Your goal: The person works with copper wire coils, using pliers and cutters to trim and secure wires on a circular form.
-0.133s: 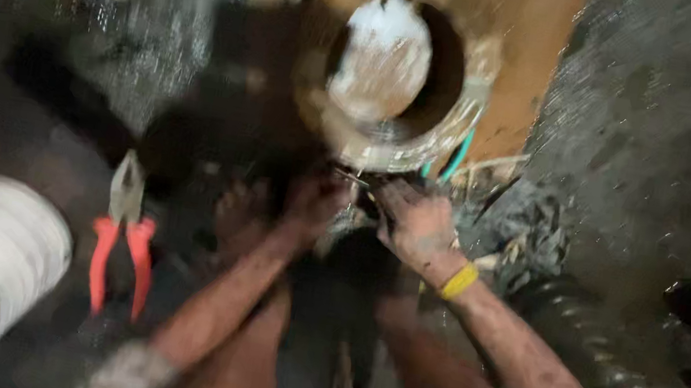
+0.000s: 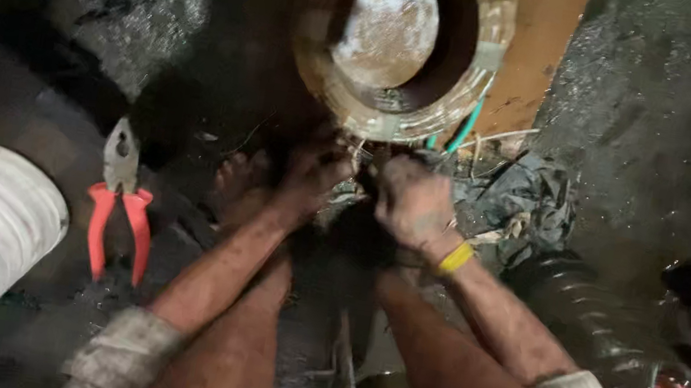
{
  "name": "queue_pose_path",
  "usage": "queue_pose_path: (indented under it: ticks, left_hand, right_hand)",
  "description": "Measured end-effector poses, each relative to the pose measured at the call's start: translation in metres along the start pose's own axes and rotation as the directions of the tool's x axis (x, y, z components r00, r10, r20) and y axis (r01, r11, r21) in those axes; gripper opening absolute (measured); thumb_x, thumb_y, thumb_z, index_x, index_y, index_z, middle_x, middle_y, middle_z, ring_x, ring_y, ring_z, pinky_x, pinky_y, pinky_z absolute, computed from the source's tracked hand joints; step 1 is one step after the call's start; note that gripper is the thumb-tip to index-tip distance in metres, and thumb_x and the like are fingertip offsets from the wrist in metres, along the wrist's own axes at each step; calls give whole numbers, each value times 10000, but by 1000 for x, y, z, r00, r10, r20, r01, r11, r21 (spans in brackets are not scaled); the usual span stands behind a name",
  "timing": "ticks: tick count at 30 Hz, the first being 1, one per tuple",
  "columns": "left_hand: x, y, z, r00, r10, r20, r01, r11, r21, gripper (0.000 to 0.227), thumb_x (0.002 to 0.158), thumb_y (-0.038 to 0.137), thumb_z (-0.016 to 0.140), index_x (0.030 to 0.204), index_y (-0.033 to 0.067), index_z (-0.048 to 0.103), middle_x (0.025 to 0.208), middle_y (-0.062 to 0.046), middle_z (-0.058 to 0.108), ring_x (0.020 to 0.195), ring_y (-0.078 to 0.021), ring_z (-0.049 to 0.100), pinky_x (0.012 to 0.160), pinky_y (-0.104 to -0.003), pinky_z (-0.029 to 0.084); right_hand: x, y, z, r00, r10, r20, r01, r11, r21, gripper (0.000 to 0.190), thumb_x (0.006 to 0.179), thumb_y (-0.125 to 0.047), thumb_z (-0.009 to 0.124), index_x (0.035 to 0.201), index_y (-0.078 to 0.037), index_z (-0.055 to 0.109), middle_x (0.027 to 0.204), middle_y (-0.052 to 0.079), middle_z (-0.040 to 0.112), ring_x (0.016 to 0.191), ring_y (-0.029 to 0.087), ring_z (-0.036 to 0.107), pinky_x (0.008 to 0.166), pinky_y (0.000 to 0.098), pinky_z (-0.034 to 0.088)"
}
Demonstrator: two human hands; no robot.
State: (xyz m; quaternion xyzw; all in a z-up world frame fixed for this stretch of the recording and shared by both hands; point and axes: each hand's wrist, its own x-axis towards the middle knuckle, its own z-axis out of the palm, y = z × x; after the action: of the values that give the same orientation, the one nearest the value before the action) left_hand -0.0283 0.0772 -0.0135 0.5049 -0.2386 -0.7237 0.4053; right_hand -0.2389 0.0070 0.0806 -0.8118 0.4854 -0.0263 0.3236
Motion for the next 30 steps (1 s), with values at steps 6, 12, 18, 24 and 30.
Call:
queue_pose_path:
  ticks: [6,12,18,24,30]
  left_hand:
    - [17,-1,-3,994,-101,-40,101,995,-7,350,958,216,731,1243,28,651,1209,-83,625,1091,-206,578,913,-363,494]
    - [19,4,-8,996,-57,-62,63,994,93,265,942,194,729,1136,19,684,1230,-110,613,1083,-239,557,876,-365,473]
    - [21,40,0,969,243,50,-247,929,277,195,911,188,740,982,7,723,1163,-94,627,1043,-230,573,866,-355,490]
    - [22,83,9,991,111,-72,-44,792,609,269,903,252,759,1032,15,750,915,-127,748,819,-197,671,749,-366,549]
    - [26,96,26,990,-76,-120,138,704,696,297,936,296,715,1042,25,771,877,-179,756,746,-219,693,740,-374,538]
  right_hand:
    - [-4,3,-8,988,-92,-120,90,996,-22,372,719,-158,712,1081,-78,690,984,166,710,815,380,665,649,486,519]
    - [-1,0,-9,999,32,-40,-37,992,-118,277,755,-187,707,1021,-110,702,939,136,708,776,361,653,675,496,527]
    - [4,-14,-35,992,76,-101,-70,996,57,222,832,-89,680,1051,-96,716,879,130,686,746,373,657,679,484,543]
    - [-3,-12,-29,956,-59,-288,77,996,54,190,873,-49,661,1057,-73,620,868,100,636,734,329,653,905,542,561]
    - [9,-13,-28,983,37,-182,-29,998,47,300,824,-35,678,1121,-69,651,838,118,630,723,345,649,607,468,530]
